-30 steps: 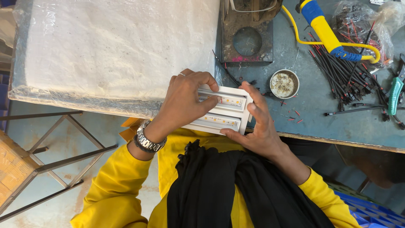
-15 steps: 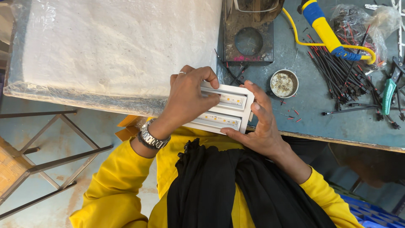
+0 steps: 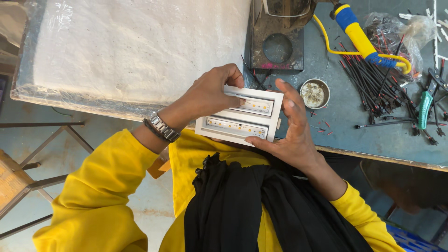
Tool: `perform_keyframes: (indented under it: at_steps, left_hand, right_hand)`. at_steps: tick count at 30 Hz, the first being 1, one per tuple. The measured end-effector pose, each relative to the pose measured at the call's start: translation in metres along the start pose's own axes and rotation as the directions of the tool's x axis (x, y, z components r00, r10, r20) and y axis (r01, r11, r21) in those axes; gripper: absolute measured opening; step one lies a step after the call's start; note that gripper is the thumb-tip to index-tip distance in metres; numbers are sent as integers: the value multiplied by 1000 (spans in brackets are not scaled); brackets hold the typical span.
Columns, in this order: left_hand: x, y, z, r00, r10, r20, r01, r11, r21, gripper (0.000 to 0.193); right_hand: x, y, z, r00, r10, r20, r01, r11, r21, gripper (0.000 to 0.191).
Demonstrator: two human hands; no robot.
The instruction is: The person strips wire ends with pliers, solders wires to a small metal component, and then connects and solders wires to an LED light fixture. They use a soldering iron and pliers to complete the assembly.
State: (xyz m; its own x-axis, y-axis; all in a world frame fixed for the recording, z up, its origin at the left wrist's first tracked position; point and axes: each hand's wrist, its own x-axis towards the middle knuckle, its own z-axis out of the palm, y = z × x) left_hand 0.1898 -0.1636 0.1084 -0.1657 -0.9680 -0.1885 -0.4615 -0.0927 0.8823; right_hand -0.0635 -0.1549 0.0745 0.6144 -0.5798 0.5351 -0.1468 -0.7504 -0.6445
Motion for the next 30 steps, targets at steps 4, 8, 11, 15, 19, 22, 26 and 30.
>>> perform_keyframes:
  at_steps: [4, 8, 11, 15, 19, 22, 26, 30]
  left_hand:
    - [-4, -2, 3, 1000, 9, -22, -10, 1000, -12, 29]
    - [-2, -6, 3, 1000, 5, -17, -5, 999, -35, 30]
    - [2, -7, 3, 1000, 10, -6, -11, 996, -92, 33]
    - [5, -5, 1, 998, -61, -4, 61, 998, -23, 38]
    - [8, -2, 5, 995, -80, -51, 86, 988, 126, 38]
    - [13, 2, 15, 994, -58, -92, 80, 964, 253, 35]
    - [17, 2, 26, 993, -35, -117, 75, 930, 360, 31]
    - [20, -3, 26, 993, -21, -117, 61, 933, 354, 30]
  right_hand:
    - [3, -5, -3, 999, -32, 6, 33, 995, -94, 122]
    - [4, -8, -4, 999, -36, 14, 38, 994, -100, 122]
    - [5, -9, -3, 999, -36, 13, 38, 994, -98, 122]
    - [3, -5, -3, 998, -54, 10, 55, 993, -106, 125]
    - [-2, 4, -1, 998, 58, 29, -61, 991, 117, 123]
    - [-3, 12, -2, 990, 131, 47, -138, 961, 239, 122]
    - [-9, 19, -9, 985, 163, 54, -170, 972, 160, 114]
    - [-25, 21, -26, 977, 202, -67, -211, 958, -196, 87]
